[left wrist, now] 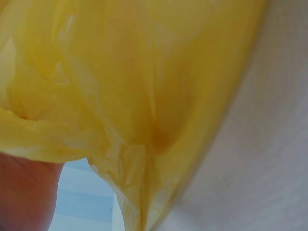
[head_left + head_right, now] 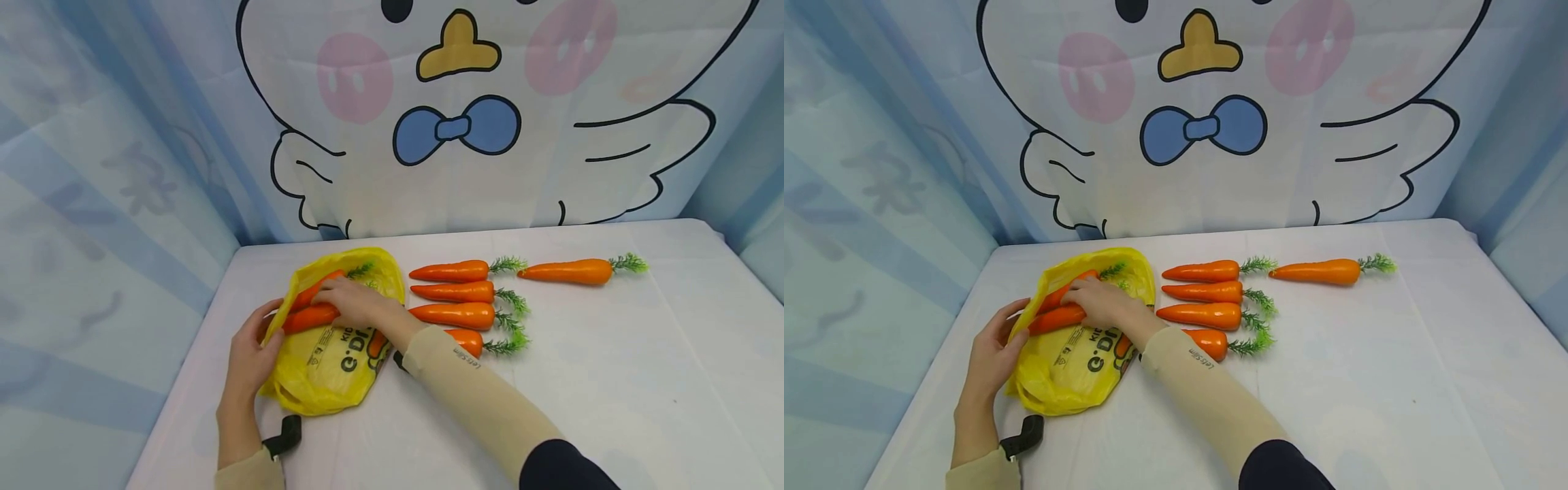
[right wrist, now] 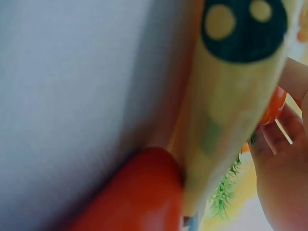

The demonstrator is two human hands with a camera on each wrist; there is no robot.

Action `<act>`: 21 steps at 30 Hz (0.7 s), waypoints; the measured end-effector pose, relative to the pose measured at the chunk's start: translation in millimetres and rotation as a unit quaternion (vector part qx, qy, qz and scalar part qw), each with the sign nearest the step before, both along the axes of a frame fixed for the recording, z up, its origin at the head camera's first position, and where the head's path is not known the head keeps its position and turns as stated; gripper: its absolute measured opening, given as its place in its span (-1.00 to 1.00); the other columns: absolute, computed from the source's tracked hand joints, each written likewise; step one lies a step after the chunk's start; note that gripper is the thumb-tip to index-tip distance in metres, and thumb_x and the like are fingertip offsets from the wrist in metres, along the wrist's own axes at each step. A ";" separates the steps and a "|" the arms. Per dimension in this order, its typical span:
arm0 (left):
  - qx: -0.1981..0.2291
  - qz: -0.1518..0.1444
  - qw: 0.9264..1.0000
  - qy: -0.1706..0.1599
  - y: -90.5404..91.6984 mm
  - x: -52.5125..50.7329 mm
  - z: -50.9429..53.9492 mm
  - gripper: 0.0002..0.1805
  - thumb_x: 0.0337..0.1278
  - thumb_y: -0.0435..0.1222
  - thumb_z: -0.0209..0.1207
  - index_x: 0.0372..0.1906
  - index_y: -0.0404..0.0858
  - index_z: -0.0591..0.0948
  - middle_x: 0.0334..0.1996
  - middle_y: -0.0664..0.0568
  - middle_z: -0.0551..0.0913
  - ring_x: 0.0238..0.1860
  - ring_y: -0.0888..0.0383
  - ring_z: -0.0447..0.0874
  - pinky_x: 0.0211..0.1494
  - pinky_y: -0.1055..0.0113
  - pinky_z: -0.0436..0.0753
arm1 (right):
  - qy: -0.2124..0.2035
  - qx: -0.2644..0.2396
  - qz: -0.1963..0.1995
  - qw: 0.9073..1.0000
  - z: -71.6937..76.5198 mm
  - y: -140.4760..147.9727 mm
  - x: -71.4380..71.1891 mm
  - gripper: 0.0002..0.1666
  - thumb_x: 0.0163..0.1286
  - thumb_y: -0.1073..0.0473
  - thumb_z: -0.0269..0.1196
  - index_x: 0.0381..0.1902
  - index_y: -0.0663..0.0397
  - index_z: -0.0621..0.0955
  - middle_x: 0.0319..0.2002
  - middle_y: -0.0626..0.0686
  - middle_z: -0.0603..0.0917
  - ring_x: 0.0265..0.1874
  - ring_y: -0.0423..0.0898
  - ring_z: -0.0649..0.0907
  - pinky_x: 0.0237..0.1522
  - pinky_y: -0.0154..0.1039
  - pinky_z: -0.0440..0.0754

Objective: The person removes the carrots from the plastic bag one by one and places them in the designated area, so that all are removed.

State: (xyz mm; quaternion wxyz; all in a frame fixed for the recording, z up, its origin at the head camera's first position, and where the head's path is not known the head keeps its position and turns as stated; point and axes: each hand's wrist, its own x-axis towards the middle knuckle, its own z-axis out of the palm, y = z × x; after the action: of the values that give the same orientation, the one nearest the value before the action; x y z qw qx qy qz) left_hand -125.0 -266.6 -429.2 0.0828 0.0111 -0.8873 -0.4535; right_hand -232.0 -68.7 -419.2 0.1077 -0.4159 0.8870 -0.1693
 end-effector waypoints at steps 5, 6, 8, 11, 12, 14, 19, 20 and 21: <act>0.000 0.000 1.000 -0.006 0.3 0.2 -0.1 -0.42 0.37 -0.48 0.02 0.46 -0.21 0.37 0.43 -0.11 0.38 0.38 -0.14 0.40 0.42 -0.07 0.34 | 0.001 -0.003 0.005 1.000 -0.8 1.9 0.4 -0.45 0.42 0.20 0.32 0.34 -0.11 0.55 0.29 -0.11 0.55 0.30 -0.11 0.38 0.37 -0.30 0.32; 0.000 0.000 1.000 -0.008 0.4 0.3 -0.2 -0.42 0.37 -0.48 0.02 0.46 -0.20 0.37 0.43 -0.11 0.38 0.38 -0.14 0.40 0.42 -0.07 0.34 | 0.001 -0.004 0.005 1.000 -0.8 2.4 0.4 -0.46 0.42 0.20 0.32 0.34 -0.11 0.55 0.28 -0.11 0.55 0.30 -0.10 0.38 0.37 -0.30 0.32; 0.000 0.001 1.000 -0.010 0.5 0.4 -0.3 -0.42 0.38 -0.48 0.02 0.47 -0.19 0.37 0.43 -0.11 0.38 0.38 -0.14 0.40 0.42 -0.07 0.34 | 0.003 -0.003 0.007 1.000 0.1 3.8 0.7 -0.46 0.42 0.19 0.32 0.34 -0.09 0.55 0.28 -0.10 0.55 0.30 -0.10 0.39 0.38 -0.31 0.32; 0.001 0.000 1.000 -0.009 1.0 0.3 -0.1 -0.42 0.38 -0.48 0.02 0.47 -0.18 0.37 0.43 -0.11 0.38 0.38 -0.14 0.39 0.43 -0.07 0.33 | 0.006 -0.006 0.007 1.000 2.9 6.5 1.2 -0.46 0.42 0.18 0.32 0.34 -0.09 0.55 0.28 -0.10 0.55 0.31 -0.10 0.39 0.38 -0.31 0.31; 0.001 0.000 1.000 -0.009 1.2 0.2 0.1 -0.42 0.38 -0.48 0.02 0.47 -0.18 0.37 0.43 -0.11 0.38 0.38 -0.14 0.39 0.43 -0.07 0.33 | 0.007 -0.010 0.007 1.000 4.0 7.5 1.3 -0.46 0.42 0.17 0.32 0.35 -0.10 0.55 0.29 -0.11 0.55 0.32 -0.11 0.38 0.39 -0.31 0.29; 0.002 0.000 1.000 -0.010 1.6 0.3 0.2 -0.42 0.38 -0.48 0.02 0.47 -0.18 0.37 0.43 -0.11 0.38 0.38 -0.14 0.39 0.43 -0.07 0.33 | 0.005 -0.016 0.006 1.000 6.7 10.4 1.5 -0.45 0.42 0.17 0.33 0.35 -0.12 0.55 0.30 -0.12 0.53 0.33 -0.11 0.37 0.40 -0.30 0.28; 0.002 0.001 1.000 -0.011 1.6 0.5 0.6 -0.41 0.37 -0.48 0.02 0.47 -0.18 0.37 0.43 -0.11 0.37 0.39 -0.14 0.39 0.43 -0.07 0.33 | 0.007 -0.019 0.006 1.000 14.7 18.5 1.4 -0.42 0.42 0.17 0.33 0.38 -0.13 0.53 0.34 -0.11 0.50 0.34 -0.11 0.35 0.42 -0.28 0.27; 0.002 0.000 1.000 -0.009 1.4 0.3 0.6 -0.42 0.37 -0.48 0.02 0.46 -0.18 0.37 0.43 -0.11 0.37 0.38 -0.14 0.39 0.43 -0.08 0.33 | 0.008 -0.018 0.006 1.000 16.5 19.9 1.3 -0.42 0.42 0.17 0.33 0.38 -0.13 0.52 0.34 -0.10 0.50 0.35 -0.10 0.35 0.42 -0.27 0.27; 0.001 0.001 1.000 -0.008 1.3 0.2 0.6 -0.42 0.37 -0.48 0.02 0.46 -0.19 0.37 0.43 -0.11 0.37 0.38 -0.14 0.39 0.43 -0.08 0.34 | 0.010 -0.017 0.006 1.000 18.1 21.4 1.4 -0.42 0.42 0.16 0.32 0.38 -0.12 0.52 0.34 -0.08 0.49 0.35 -0.09 0.36 0.42 -0.26 0.27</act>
State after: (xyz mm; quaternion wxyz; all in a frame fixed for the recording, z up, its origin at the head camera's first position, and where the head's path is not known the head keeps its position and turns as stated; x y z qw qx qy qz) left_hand -124.8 -265.3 -428.6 0.0760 0.0156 -0.8876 -0.4539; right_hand -230.6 -47.4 -401.1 0.0930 -0.4242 0.8827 -0.1796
